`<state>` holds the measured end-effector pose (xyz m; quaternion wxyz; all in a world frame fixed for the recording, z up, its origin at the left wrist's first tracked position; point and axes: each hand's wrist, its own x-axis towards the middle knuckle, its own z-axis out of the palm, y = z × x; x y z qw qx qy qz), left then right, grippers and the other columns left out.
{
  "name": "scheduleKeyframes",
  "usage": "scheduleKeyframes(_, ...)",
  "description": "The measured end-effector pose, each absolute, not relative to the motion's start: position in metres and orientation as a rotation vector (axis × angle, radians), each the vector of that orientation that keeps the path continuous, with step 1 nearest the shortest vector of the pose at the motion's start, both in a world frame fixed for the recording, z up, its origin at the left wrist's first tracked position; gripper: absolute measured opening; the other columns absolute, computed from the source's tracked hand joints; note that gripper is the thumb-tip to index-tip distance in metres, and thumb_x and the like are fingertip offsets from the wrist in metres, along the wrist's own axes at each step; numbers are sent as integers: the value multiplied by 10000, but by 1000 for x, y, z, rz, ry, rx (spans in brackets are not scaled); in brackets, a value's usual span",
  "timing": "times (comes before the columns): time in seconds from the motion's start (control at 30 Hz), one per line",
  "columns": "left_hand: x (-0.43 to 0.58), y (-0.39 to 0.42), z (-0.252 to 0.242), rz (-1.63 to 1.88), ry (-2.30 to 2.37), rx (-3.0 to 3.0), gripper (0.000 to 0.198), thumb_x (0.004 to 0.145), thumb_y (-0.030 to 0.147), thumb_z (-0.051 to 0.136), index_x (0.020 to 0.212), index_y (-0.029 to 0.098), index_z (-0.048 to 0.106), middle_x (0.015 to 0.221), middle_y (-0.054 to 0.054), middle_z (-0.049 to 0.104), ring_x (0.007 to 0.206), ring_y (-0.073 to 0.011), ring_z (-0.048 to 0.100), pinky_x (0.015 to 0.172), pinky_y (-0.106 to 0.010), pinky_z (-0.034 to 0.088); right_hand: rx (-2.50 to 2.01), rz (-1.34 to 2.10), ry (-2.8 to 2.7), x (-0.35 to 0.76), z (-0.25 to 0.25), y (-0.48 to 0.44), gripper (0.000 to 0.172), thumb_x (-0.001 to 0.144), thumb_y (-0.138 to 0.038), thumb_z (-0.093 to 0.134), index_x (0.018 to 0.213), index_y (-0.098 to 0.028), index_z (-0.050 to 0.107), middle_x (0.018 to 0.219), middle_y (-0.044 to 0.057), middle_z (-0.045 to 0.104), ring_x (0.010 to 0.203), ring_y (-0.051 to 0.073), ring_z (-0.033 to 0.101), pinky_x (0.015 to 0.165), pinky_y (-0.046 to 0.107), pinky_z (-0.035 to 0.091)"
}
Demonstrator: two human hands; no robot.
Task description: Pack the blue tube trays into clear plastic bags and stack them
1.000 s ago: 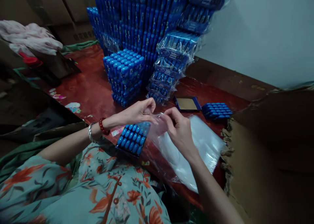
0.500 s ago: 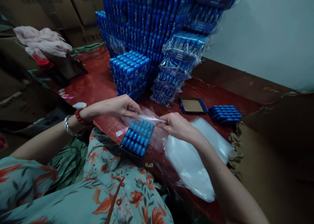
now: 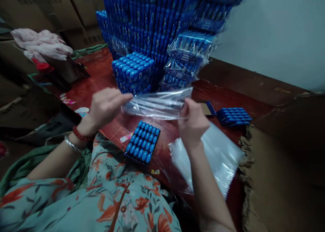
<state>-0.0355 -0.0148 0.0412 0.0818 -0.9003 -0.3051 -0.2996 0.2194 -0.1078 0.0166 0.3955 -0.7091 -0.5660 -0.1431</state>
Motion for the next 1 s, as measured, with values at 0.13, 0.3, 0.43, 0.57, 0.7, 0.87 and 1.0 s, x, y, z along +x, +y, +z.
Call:
scheduleKeyframes(0.13, -28, -12, -44, -586, -1339, -2969, 239, 871, 89, 429, 1001, 163, 617, 844, -77, 625, 809, -183, 587, 731, -284, 435, -1885, 80, -1284, 208, -88, -105, 346, 877, -342, 366, 1142, -181, 521, 968, 104, 654, 812, 224, 622, 750, 335, 459)
scheduleKeyframes(0.3, -6, 6, -112, -619, -1913, -2858, 249, 901, 155, 362, 950, 100, 600, 1000, -187, 607, 907, -264, 587, 771, -361, 440, -2008, 357, -1182, 192, -154, -93, 403, 852, -346, 320, 1110, -164, 571, 980, 126, 677, 865, 247, 614, 796, 363, 435)
scheduleKeyframes(0.43, 3, -3, -146, -749, -2025, -2907, 204, 887, 158, 397, 874, 134, 599, 967, -126, 631, 918, -220, 573, 828, -332, 436, -1996, 425, -1212, 183, -166, -95, 416, 849, -372, 290, 983, -169, 627, 903, 121, 685, 831, 253, 605, 765, 359, 434)
scheduleKeyframes(0.57, -3, -43, -166, -916, -2197, -2885, 206, 886, 180, 389, 790, 155, 569, 874, -81, 639, 826, -185, 561, 797, -312, 441, -1951, 494, -1245, 176, -175, -115, 446, 849, -415, 281, 996, -168, 623, 917, 121, 683, 832, 259, 603, 759, 368, 443)
scheduleKeyframes(0.7, -21, -88, -168, -1105, -2419, -2743, 234, 915, 234, 332, 828, 176, 541, 856, -63, 633, 791, -181, 561, 746, -300, 437, -1885, 587, -1310, 168, -171, -135, 414, 868, -420, 300, 1031, -205, 614, 880, 76, 687, 759, 234, 605, 730, 349, 454)
scheduleKeyframes(0.87, -37, -95, -160, -1277, -2616, -2601, 168, 891, 215, 350, 872, 198, 516, 776, -30, 600, 729, -181, 552, 697, -287, 408, -1763, 571, -1382, 166, -154, -126, 373, 862, -331, 336, 1124, -201, 567, 1061, 88, 661, 883, 233, 608, 805, 355, 446)
scheduleKeyframes(1.0, -40, -79, -159, -1430, -2676, -2667, 136, 883, 267, 413, 784, 200, 479, 736, -6, 578, 715, -157, 546, 669, -257, 426, -1715, 708, -1316, 169, -155, -114, 377, 827, -294, 352, 1143, -196, 532, 986, 70, 662, 788, 203, 596, 779, 347, 461)
